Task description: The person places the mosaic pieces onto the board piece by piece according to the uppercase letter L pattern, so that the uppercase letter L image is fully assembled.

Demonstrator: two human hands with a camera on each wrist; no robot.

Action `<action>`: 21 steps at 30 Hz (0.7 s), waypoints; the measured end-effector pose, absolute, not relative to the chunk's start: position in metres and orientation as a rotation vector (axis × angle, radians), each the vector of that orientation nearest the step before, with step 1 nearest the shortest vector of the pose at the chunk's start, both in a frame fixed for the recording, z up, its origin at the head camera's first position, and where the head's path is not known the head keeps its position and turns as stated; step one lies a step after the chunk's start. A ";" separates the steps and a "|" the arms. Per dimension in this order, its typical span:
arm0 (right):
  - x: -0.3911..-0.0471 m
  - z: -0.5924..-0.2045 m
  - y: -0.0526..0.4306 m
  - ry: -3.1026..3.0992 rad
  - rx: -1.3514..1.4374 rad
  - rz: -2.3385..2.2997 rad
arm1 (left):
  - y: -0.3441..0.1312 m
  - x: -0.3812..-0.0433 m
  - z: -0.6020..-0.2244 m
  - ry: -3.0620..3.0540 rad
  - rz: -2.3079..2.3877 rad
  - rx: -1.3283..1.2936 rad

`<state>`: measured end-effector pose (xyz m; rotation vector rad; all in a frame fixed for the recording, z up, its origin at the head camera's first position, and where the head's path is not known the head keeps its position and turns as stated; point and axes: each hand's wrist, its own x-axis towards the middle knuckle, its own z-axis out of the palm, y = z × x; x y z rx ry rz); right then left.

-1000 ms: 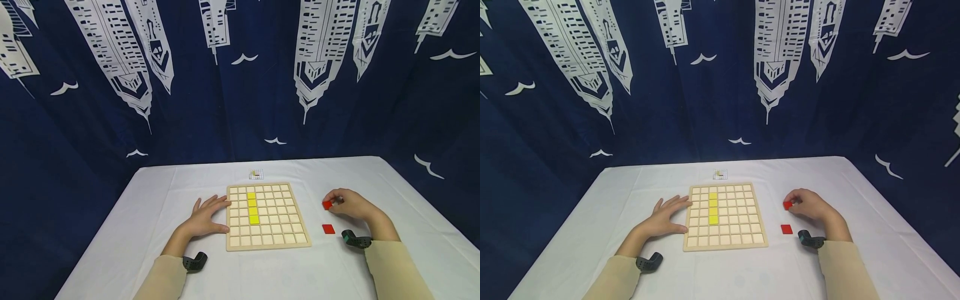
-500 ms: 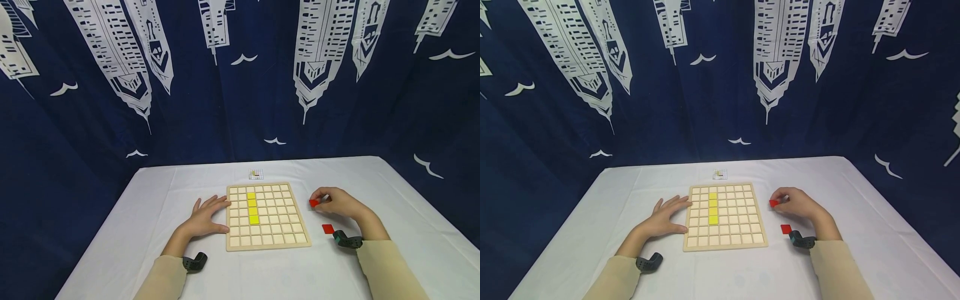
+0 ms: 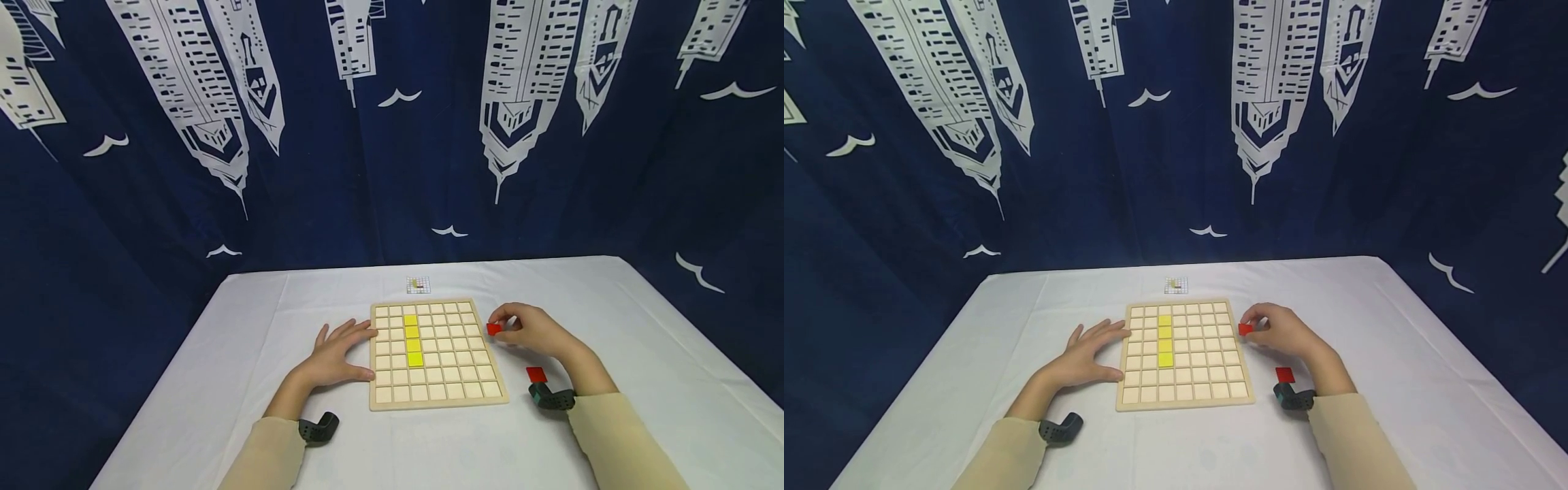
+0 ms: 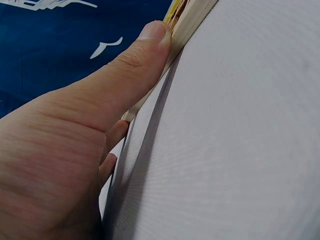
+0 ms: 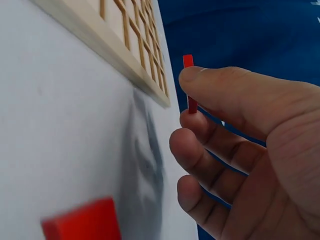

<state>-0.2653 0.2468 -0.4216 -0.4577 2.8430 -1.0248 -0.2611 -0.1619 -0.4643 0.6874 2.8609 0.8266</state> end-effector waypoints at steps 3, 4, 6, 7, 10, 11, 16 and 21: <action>-0.266 -0.424 0.240 2.847 -0.492 -1.026 | -0.162 -0.261 -0.465 2.861 0.825 0.685; -0.265 -0.424 0.237 2.849 -0.505 -1.027 | -0.162 -0.261 -0.465 2.863 0.823 0.687; -0.265 -0.424 0.232 2.840 -0.542 -1.042 | -0.162 -0.262 -0.465 2.864 0.822 0.687; -0.264 -0.424 0.229 2.831 -0.557 -1.051 | -0.162 -0.262 -0.465 2.863 0.822 0.685; -0.262 -0.423 0.220 2.824 -0.570 -1.070 | -0.163 -0.262 -0.465 2.862 0.822 0.685; -0.261 -0.422 0.217 2.822 -0.583 -1.075 | -0.163 -0.262 -0.465 2.861 0.822 0.683; -0.259 -0.422 0.203 2.868 -0.629 -1.050 | -0.163 -0.262 -0.465 2.861 0.820 0.681; -0.256 -0.425 0.193 2.826 -0.684 -1.118 | -0.162 -0.262 -0.466 2.869 0.816 0.676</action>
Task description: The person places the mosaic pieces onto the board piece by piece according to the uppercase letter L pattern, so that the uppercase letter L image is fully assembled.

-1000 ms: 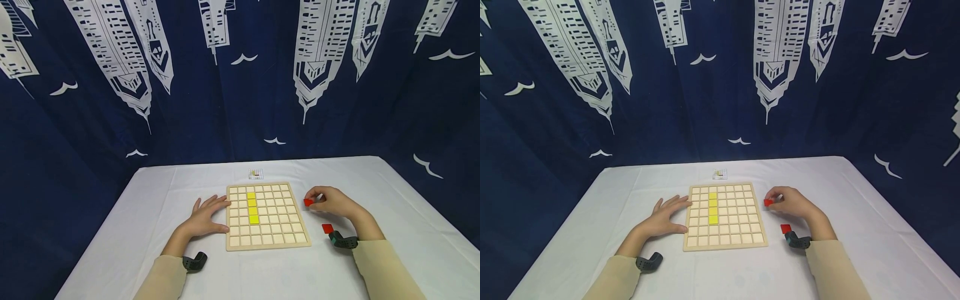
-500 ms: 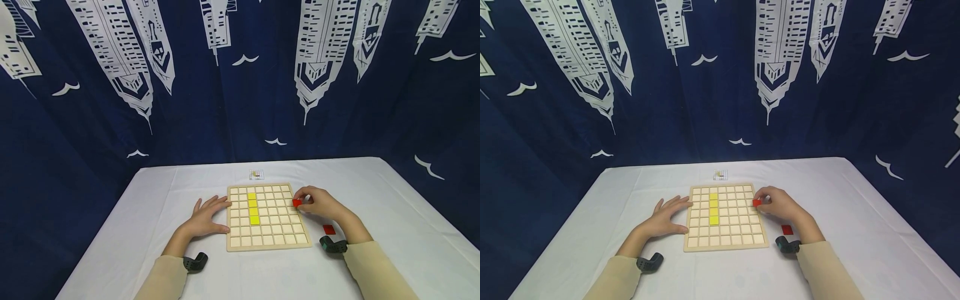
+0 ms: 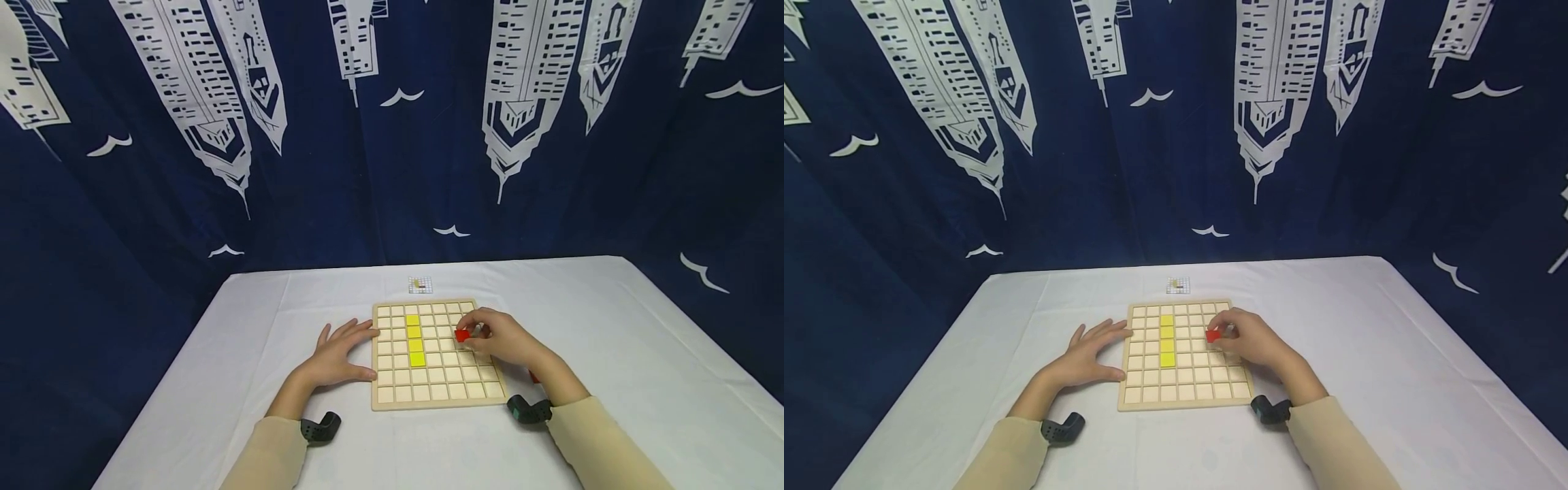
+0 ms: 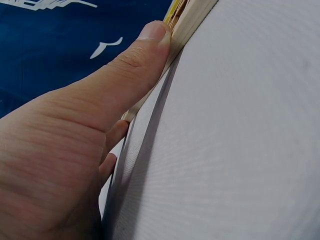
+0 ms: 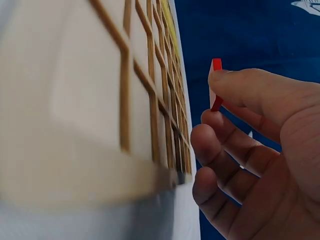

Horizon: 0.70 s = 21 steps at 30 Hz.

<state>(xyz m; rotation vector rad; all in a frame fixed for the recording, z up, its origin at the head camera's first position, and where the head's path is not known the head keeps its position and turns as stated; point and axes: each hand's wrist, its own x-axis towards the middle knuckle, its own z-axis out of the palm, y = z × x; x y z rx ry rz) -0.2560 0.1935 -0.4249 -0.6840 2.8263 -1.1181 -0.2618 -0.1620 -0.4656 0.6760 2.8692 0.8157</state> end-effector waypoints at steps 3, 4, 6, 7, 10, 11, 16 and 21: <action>-0.254 -0.428 0.189 2.789 -0.697 -1.152 | -0.160 -0.262 -0.467 2.866 0.818 0.693; -0.253 -0.430 0.188 2.787 -0.703 -1.149 | -0.159 -0.261 -0.467 2.863 0.817 0.697; -0.252 -0.433 0.186 2.789 -0.712 -1.139 | -0.158 -0.261 -0.469 2.857 0.815 0.698; -0.252 -0.434 0.185 2.793 -0.720 -1.136 | -0.158 -0.260 -0.469 2.853 0.815 0.696; -0.252 -0.438 0.179 2.808 -0.749 -1.146 | -0.159 -0.259 -0.469 2.855 0.819 0.680; -0.252 -0.439 0.177 2.812 -0.756 -1.156 | -0.160 -0.259 -0.469 2.858 0.825 0.681; -0.250 -0.441 0.168 2.841 -0.759 -1.189 | -0.161 -0.261 -0.466 2.852 0.827 0.705; -0.249 -0.442 0.159 2.878 -0.732 -1.202 | -0.163 -0.262 -0.464 2.850 0.815 0.707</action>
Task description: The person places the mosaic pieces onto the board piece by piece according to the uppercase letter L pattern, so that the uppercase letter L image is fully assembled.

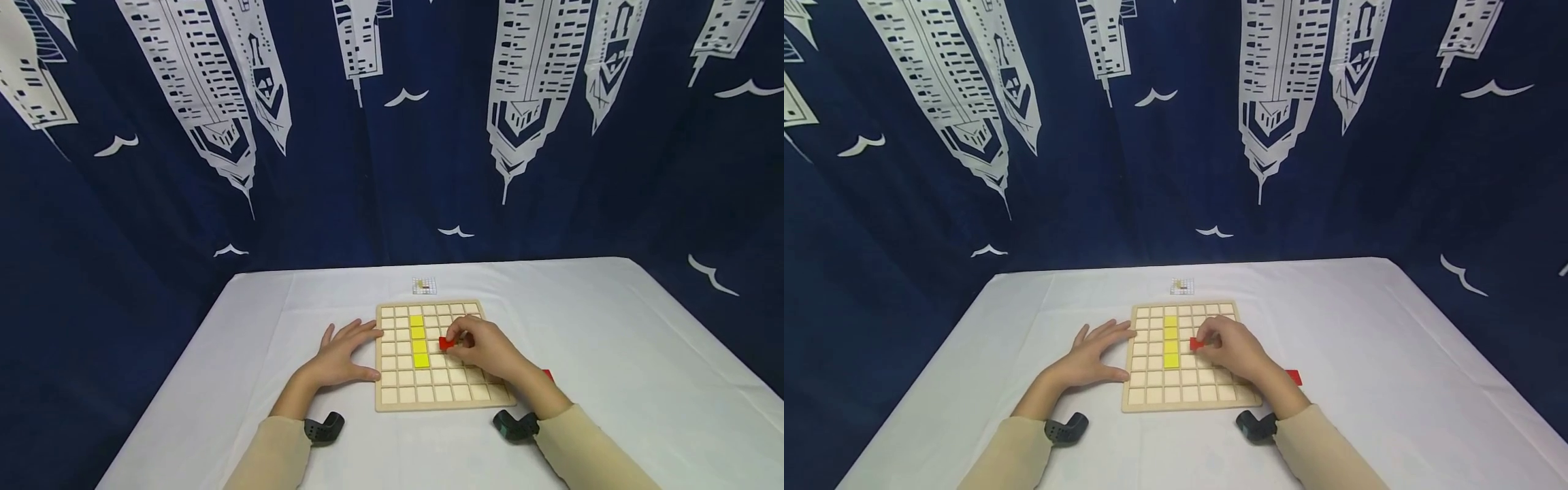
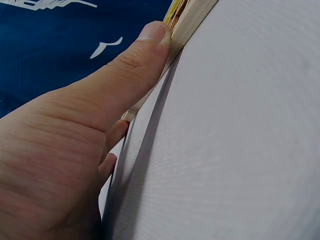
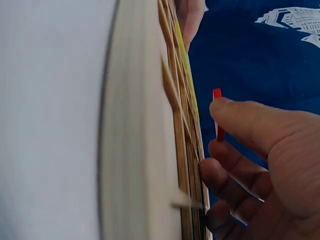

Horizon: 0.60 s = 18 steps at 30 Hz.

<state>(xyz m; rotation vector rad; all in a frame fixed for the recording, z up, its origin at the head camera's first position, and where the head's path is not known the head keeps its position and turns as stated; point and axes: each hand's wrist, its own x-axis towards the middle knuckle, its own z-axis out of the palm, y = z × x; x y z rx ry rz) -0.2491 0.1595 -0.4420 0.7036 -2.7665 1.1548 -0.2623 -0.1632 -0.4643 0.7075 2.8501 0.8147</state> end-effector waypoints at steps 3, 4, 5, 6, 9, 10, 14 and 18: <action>-0.250 -0.444 0.155 -2.755 0.657 1.137 | -0.163 -0.263 -0.463 2.861 0.817 0.715; -0.250 -0.445 0.154 -2.757 0.640 1.126 | -0.163 -0.263 -0.463 2.861 0.817 0.716; -0.251 -0.446 0.152 -2.757 0.626 1.111 | -0.163 -0.263 -0.462 2.861 0.817 0.715; -0.251 -0.448 0.151 -2.761 0.610 1.093 | -0.163 -0.263 -0.462 2.863 0.820 0.720; -0.250 -0.452 0.149 -2.771 0.571 1.049 | -0.163 -0.262 -0.461 2.855 0.821 0.715; -0.250 -0.453 0.148 -2.769 0.565 1.034 | -0.162 -0.262 -0.461 2.854 0.823 0.714; -0.248 -0.455 0.147 -2.754 0.552 1.007 | -0.162 -0.261 -0.461 2.851 0.830 0.709; -0.248 -0.457 0.146 -2.744 0.562 1.008 | -0.163 -0.262 -0.463 2.857 0.824 0.702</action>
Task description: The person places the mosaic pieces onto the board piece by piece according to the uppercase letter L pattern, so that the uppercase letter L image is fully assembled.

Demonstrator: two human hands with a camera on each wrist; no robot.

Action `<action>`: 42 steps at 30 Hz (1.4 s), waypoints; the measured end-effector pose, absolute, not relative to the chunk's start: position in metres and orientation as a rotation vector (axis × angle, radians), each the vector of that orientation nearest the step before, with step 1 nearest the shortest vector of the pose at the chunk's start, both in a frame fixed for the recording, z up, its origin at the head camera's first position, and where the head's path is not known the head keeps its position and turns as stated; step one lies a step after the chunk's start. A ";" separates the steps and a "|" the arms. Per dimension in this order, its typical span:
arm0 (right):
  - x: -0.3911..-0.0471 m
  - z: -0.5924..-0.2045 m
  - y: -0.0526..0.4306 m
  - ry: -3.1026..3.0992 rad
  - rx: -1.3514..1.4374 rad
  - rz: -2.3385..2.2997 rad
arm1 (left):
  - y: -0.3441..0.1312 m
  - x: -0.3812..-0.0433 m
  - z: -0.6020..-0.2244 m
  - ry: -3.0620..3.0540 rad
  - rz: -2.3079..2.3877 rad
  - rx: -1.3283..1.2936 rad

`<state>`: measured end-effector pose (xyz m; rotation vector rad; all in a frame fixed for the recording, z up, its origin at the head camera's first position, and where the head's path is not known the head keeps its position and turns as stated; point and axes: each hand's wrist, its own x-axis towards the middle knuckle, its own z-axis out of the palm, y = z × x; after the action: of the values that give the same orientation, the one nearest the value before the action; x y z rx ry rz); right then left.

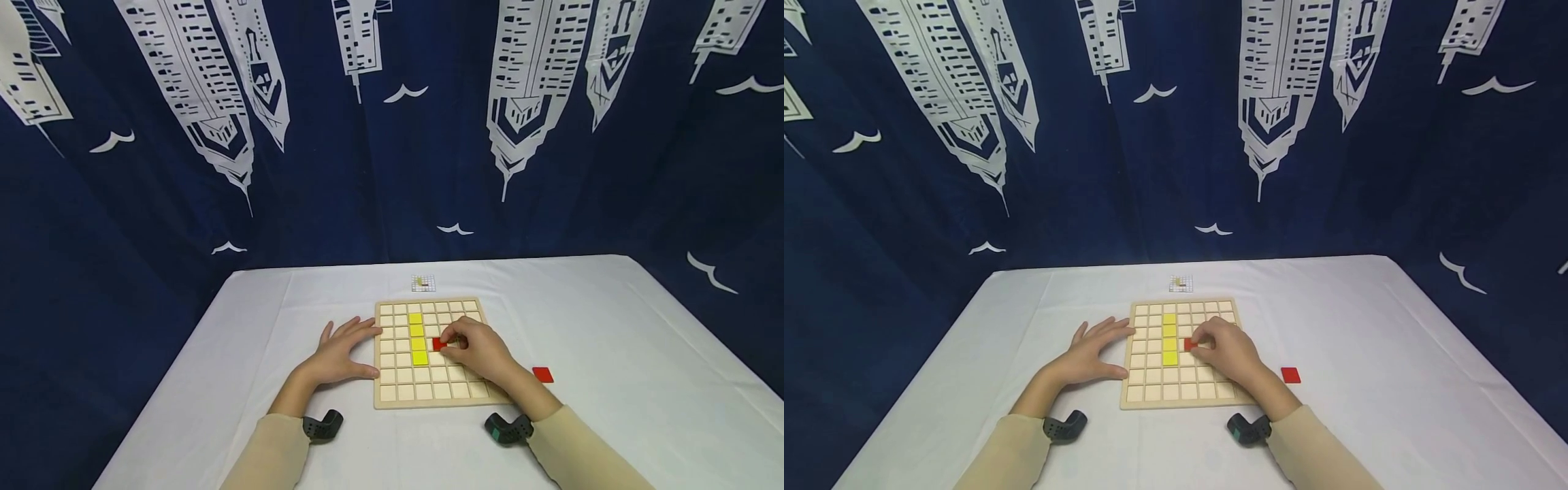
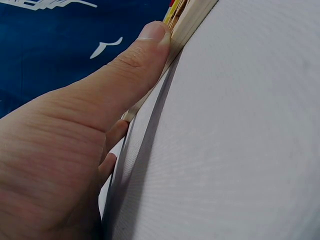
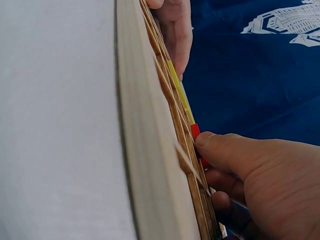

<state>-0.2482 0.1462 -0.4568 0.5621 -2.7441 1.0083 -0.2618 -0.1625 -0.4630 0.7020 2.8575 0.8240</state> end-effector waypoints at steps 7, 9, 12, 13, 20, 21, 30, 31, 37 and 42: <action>-0.250 -0.456 0.146 -2.717 0.622 1.028 | -0.163 -0.264 -0.462 2.863 0.820 0.705; -0.250 -0.455 0.146 -2.714 0.645 1.026 | -0.163 -0.264 -0.461 2.867 0.826 0.713; -0.250 -0.455 0.146 -2.719 0.669 1.027 | -0.163 -0.265 -0.461 2.869 0.820 0.710; -0.250 -0.455 0.146 -2.719 0.674 1.032 | -0.163 -0.265 -0.461 2.871 0.823 0.712; -0.251 -0.450 0.143 -2.724 0.720 1.058 | -0.166 -0.264 -0.459 2.868 0.823 0.701; -0.252 -0.449 0.143 -2.726 0.726 1.059 | -0.166 -0.264 -0.459 2.867 0.816 0.695; -0.248 -0.443 0.150 -2.778 0.793 1.075 | -0.165 -0.262 -0.460 2.858 0.817 0.690; -0.247 -0.443 0.152 -2.787 0.806 1.075 | -0.165 -0.262 -0.461 2.853 0.821 0.694; -0.246 -0.441 0.160 -2.786 0.892 1.101 | -0.165 -0.261 -0.465 2.865 0.820 0.718; -0.246 -0.437 0.172 -2.741 0.899 1.170 | -0.165 -0.262 -0.464 2.863 0.828 0.722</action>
<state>-0.2455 0.1722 -0.4367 0.8993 -2.7411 1.1697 -0.2617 -0.1645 -0.4644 0.7224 2.8626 0.8278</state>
